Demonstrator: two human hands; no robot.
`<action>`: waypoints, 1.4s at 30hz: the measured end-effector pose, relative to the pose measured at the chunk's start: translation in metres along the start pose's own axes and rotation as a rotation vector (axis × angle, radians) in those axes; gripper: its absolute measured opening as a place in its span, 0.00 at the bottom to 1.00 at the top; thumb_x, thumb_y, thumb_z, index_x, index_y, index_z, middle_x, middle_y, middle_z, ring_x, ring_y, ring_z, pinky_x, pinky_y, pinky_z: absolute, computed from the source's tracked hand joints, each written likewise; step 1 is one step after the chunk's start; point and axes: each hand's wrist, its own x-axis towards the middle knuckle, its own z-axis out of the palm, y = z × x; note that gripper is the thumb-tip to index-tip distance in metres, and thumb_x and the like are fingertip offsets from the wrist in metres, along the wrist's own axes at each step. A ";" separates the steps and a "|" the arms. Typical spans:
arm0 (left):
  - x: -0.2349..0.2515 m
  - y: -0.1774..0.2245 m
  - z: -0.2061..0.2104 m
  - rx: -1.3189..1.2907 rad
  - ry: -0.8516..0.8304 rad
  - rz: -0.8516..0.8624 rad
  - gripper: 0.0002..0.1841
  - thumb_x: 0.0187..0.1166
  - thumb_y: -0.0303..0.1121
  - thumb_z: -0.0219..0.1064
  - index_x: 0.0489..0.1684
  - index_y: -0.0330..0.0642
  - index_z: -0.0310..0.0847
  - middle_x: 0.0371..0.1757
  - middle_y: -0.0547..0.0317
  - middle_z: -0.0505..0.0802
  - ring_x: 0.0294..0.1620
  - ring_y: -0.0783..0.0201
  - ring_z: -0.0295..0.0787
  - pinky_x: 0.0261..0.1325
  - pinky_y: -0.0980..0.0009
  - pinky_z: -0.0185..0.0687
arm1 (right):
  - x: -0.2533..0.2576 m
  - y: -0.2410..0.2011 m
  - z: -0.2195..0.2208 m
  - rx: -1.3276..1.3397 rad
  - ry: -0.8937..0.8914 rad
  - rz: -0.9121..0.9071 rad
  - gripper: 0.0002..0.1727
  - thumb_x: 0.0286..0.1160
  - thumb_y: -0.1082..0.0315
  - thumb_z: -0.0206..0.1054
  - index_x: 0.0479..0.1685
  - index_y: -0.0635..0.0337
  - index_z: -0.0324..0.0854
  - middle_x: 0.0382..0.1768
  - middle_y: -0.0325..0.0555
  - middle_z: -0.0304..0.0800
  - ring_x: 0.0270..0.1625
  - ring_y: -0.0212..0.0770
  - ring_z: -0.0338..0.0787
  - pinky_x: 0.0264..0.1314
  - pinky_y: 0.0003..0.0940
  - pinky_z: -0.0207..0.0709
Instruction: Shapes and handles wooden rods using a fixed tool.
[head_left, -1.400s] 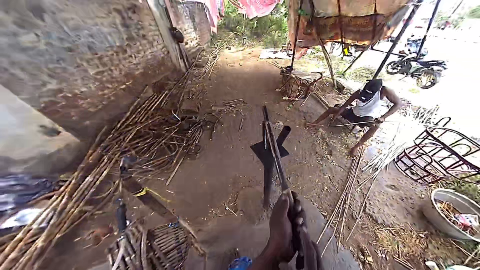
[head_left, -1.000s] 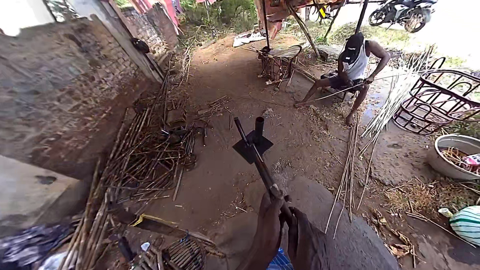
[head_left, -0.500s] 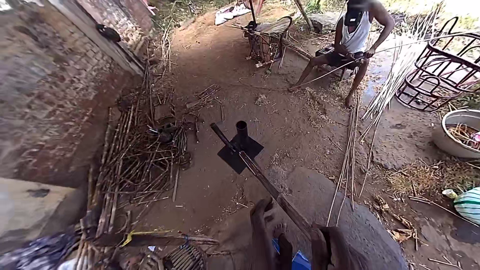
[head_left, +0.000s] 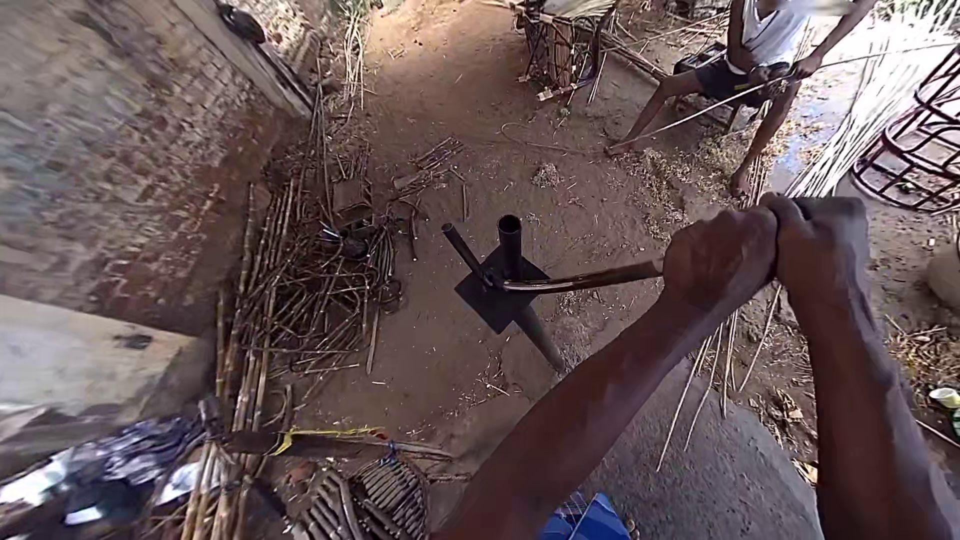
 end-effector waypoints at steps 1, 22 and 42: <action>-0.046 -0.013 -0.009 -0.067 0.094 0.159 0.09 0.74 0.42 0.69 0.33 0.48 0.87 0.27 0.59 0.90 0.29 0.56 0.91 0.25 0.55 0.82 | -0.047 -0.017 -0.011 -0.071 0.054 -0.053 0.33 0.92 0.44 0.47 0.28 0.63 0.79 0.25 0.57 0.81 0.30 0.57 0.84 0.31 0.63 0.72; -0.107 -0.082 -0.030 -0.060 0.141 0.437 0.12 0.72 0.41 0.70 0.22 0.44 0.87 0.26 0.59 0.90 0.29 0.57 0.90 0.27 0.55 0.84 | -0.138 -0.070 0.024 -0.101 0.056 0.036 0.29 0.93 0.46 0.44 0.25 0.54 0.75 0.16 0.47 0.76 0.20 0.52 0.82 0.18 0.53 0.71; -0.144 -0.164 -0.037 -0.034 0.037 0.343 0.12 0.74 0.33 0.64 0.20 0.43 0.85 0.28 0.60 0.90 0.44 0.56 0.88 0.64 0.52 0.74 | -0.179 -0.111 0.092 -0.061 -0.179 0.066 0.22 0.92 0.52 0.44 0.36 0.55 0.77 0.18 0.47 0.80 0.22 0.51 0.86 0.19 0.49 0.73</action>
